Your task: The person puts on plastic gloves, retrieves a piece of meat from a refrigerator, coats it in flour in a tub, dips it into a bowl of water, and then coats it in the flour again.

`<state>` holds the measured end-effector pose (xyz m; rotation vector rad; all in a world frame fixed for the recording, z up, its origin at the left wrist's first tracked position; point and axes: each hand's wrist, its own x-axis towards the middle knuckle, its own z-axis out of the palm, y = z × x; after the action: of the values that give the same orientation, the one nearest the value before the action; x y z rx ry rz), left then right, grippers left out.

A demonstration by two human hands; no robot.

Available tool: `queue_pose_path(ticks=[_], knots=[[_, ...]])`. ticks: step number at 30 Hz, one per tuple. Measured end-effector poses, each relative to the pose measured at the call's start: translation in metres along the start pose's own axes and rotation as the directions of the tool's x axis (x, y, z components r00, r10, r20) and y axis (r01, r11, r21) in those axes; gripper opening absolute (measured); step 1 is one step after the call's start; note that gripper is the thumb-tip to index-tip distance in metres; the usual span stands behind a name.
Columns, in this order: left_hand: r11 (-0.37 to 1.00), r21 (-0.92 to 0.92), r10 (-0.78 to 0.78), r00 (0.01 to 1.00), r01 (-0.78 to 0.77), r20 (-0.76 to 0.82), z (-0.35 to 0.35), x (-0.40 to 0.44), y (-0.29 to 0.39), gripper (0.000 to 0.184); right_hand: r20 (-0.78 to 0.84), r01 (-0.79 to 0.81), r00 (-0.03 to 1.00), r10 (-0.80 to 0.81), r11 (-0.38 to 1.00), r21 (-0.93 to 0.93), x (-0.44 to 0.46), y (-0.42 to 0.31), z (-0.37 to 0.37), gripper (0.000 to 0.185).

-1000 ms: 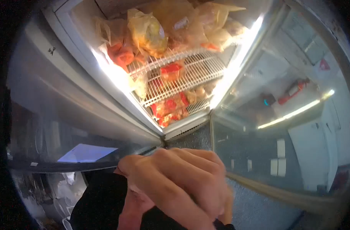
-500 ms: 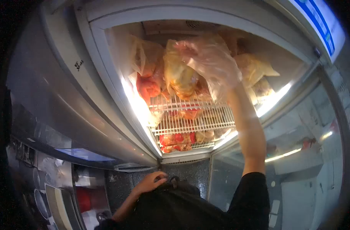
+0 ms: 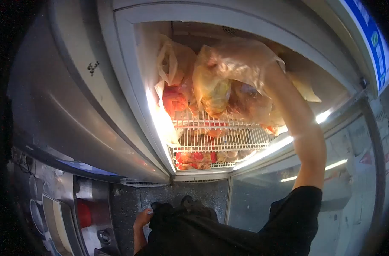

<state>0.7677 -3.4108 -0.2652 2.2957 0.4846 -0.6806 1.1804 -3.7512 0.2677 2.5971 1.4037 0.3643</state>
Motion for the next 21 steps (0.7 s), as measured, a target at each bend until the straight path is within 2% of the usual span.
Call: queue_pose_path(ticks=[1, 4, 6, 8, 9, 11, 14, 15, 16, 18, 19, 21], knots=[[0.997, 0.025, 0.073, 0.997, -0.073, -0.023, -0.005, 0.005, 0.012, 0.037, -0.043, 0.005, 0.999, -0.008, 0.998, -0.061, -0.002, 0.0, 0.004, 0.022], [0.999, -0.024, 0.038, 0.999, -0.037, 0.022, -0.022, 0.013, 0.057, 0.037, 0.029, -0.066, 0.998, 0.062, 0.978, 0.199, -0.011, 0.006, 0.008, 0.026], [0.996, -0.029, 0.087, 0.995, -0.086, 0.045, -0.014, 0.031, 0.059, 0.039, 0.212, -0.132, 0.973, 0.092, 0.974, 0.186, -0.001, 0.012, 0.008, 0.028], [0.993, -0.035, 0.117, 0.991, -0.115, 0.061, -0.013, 0.039, 0.06, 0.04, 0.494, -0.189, 0.853, 0.169, 0.982, -0.01, 0.027, 0.01, 0.007, 0.03], [0.991, -0.045, 0.127, 0.99, -0.124, 0.062, -0.012, 0.04, 0.067, 0.04, 0.527, -0.107, 0.839, 0.134, 0.991, -0.082, 0.031, 0.0, -0.004, 0.032], [0.991, -0.021, 0.137, 0.988, -0.136, 0.073, -0.009, 0.039, 0.072, 0.042, 0.554, -0.195, 0.823, 0.125, 0.978, 0.068, 0.04, 0.03, 0.017, 0.032], [0.985, -0.065, 0.163, 0.985, -0.159, 0.056, 0.008, 0.046, 0.06, 0.042, 0.398, -0.289, 0.905, 0.148, 0.901, 0.323, 0.027, 0.024, 0.0, 0.03], [0.988, -0.063, 0.144, 0.985, -0.138, 0.097, 0.003, 0.04, 0.062, 0.039, 0.306, -0.345, 0.932, 0.193, 0.726, 0.594, 0.02, 0.04, 0.01, 0.029], [0.988, -0.058, 0.148, 0.985, -0.143, 0.094, 0.003, 0.039, 0.057, 0.039, 0.23, -0.332, 0.938, 0.258, 0.482, 0.811, 0.015, 0.044, 0.011, 0.028], [0.987, -0.064, 0.155, 0.984, -0.149, 0.091, 0.011, 0.033, 0.049, 0.039, 0.142, -0.209, 0.977, 0.159, 0.841, 0.499, 0.006, 0.046, 0.003, 0.028], [0.989, -0.015, 0.146, 0.984, -0.145, 0.102, 0.009, 0.03, 0.049, 0.039, 0.109, -0.124, 0.989, 0.096, 0.947, 0.296, 0.002, 0.04, -0.005, 0.028], [0.989, -0.012, 0.145, 0.986, -0.144, 0.088, 0.011, 0.031, 0.04, 0.039, 0.127, -0.297, 0.955, 0.269, 0.851, 0.433, -0.006, 0.025, -0.019, 0.027]])
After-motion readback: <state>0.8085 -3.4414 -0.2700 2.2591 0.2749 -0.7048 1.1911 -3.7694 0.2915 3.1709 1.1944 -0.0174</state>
